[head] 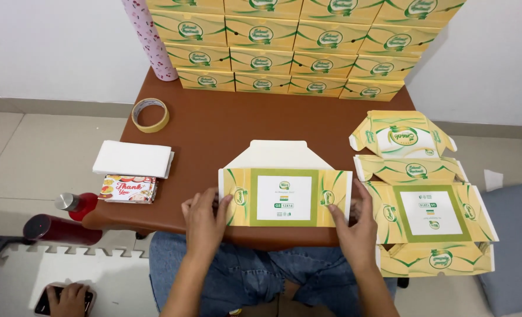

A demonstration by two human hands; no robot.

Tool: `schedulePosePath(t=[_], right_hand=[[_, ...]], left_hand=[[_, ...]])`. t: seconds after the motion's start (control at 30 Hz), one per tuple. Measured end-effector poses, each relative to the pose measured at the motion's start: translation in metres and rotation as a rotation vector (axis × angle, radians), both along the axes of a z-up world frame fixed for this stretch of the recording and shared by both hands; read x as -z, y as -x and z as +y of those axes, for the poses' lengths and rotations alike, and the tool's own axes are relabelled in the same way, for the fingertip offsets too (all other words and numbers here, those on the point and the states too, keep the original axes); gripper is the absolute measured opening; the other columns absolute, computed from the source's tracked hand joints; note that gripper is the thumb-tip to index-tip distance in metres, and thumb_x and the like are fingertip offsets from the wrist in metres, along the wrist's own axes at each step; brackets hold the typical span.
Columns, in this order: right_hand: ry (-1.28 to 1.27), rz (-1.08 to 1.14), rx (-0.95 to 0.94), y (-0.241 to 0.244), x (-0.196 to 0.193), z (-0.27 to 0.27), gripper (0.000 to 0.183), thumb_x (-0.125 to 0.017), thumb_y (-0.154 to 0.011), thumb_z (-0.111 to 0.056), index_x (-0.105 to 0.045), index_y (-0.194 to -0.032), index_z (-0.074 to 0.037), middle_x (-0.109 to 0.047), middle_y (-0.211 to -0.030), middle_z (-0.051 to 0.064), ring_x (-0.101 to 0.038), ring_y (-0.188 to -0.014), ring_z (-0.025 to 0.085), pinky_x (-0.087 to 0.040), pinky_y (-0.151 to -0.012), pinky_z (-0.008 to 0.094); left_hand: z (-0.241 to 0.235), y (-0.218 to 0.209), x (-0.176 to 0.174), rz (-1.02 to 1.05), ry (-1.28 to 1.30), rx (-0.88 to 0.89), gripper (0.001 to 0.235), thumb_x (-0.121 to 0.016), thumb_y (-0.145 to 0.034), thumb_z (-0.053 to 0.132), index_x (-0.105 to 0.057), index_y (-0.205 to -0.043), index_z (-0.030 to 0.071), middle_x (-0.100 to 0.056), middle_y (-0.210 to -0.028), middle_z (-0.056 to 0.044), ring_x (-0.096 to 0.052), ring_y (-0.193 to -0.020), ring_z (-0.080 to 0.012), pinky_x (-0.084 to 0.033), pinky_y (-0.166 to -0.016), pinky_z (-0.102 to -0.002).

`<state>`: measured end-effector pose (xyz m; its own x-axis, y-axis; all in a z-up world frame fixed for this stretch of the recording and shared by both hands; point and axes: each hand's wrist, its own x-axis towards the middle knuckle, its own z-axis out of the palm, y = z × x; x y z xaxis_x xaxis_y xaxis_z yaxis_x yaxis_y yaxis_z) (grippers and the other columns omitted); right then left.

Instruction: Assembling cardboard snack boxes by folding templates and tucking in flaps

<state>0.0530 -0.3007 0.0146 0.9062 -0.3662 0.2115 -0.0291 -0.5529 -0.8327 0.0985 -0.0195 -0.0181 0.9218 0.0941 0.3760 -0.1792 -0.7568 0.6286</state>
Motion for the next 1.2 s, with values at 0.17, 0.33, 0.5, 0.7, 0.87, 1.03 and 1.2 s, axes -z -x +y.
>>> schedulePosePath(t=[0.17,0.33,0.5,0.7,0.87,1.03,1.2], right_hand=[[0.505,-0.017,-0.052,-0.004,0.035,-0.009,0.065,-0.063,-0.093,-0.026,-0.043,-0.149,0.001,-0.049,-0.137,0.021,-0.042,-0.129,0.038,-0.037,-0.105,0.048],[0.727,0.131,-0.242,-0.016,0.037,-0.004,0.054,-0.043,-0.099,-0.019,-0.041,-0.151,-0.005,-0.037,-0.160,0.015,-0.023,-0.153,0.033,-0.012,-0.122,0.054],[0.723,0.377,-0.411,-0.048,0.019,0.036,0.063,-0.029,-0.107,-0.035,-0.023,-0.159,0.000,-0.019,-0.165,0.025,-0.014,-0.154,0.037,-0.005,-0.123,0.051],[0.752,0.431,-0.626,-0.067,-0.008,0.128,0.063,-0.020,-0.107,-0.033,-0.015,-0.159,0.002,-0.010,-0.166,0.027,-0.003,-0.156,0.035,0.000,-0.123,0.049],[0.727,0.276,-0.750,-0.080,0.010,0.147,0.062,-0.026,-0.107,-0.030,-0.017,-0.160,0.002,-0.014,-0.166,0.027,-0.007,-0.155,0.038,-0.002,-0.123,0.051],[0.672,0.256,-0.849,-0.075,-0.003,0.119,0.063,-0.032,-0.106,-0.033,-0.020,-0.161,-0.003,-0.015,-0.167,0.021,-0.007,-0.156,0.034,0.000,-0.124,0.050],[0.573,0.355,-0.683,-0.057,-0.018,0.054,0.060,-0.041,-0.103,-0.035,-0.028,-0.160,-0.022,-0.025,-0.165,0.015,-0.015,-0.154,0.030,-0.004,-0.125,0.050]], left_hand=[[-0.004,-0.001,0.001,-0.140,-0.285,-0.106,0.034,-0.072,-0.091,0.036,-0.070,-0.105,0.005,-0.063,-0.092,-0.007,-0.052,-0.082,-0.0237,-0.035,-0.092,-0.042],[-0.005,-0.003,0.007,-0.140,-0.355,-0.142,0.042,-0.074,-0.089,0.037,-0.075,-0.116,0.005,-0.063,-0.096,-0.005,-0.051,-0.085,-0.0210,-0.034,-0.093,-0.044],[-0.001,-0.007,0.020,-0.257,-0.314,-0.159,0.034,-0.076,-0.088,0.043,-0.078,-0.105,0.014,-0.060,-0.093,-0.003,-0.056,-0.088,-0.0231,-0.034,-0.093,-0.048],[0.003,-0.009,0.027,-0.304,-0.285,-0.138,0.028,-0.073,-0.091,0.038,-0.079,-0.106,0.014,-0.060,-0.095,-0.003,-0.056,-0.088,-0.0228,-0.035,-0.090,-0.047],[0.006,-0.007,0.028,-0.253,-0.280,-0.110,0.030,-0.070,-0.090,0.036,-0.077,-0.112,0.017,-0.061,-0.097,-0.003,-0.056,-0.091,-0.0242,-0.035,-0.093,-0.049],[0.010,0.000,0.019,-0.202,-0.227,-0.055,0.047,-0.071,-0.087,0.050,-0.076,-0.117,0.013,-0.063,-0.101,-0.005,-0.056,-0.094,-0.0265,-0.033,-0.100,-0.052],[0.017,0.015,0.005,-0.039,-0.161,0.131,0.106,-0.079,-0.063,0.074,-0.060,-0.138,0.001,-0.057,-0.122,-0.014,-0.051,-0.112,-0.0362,-0.024,-0.114,-0.059]])
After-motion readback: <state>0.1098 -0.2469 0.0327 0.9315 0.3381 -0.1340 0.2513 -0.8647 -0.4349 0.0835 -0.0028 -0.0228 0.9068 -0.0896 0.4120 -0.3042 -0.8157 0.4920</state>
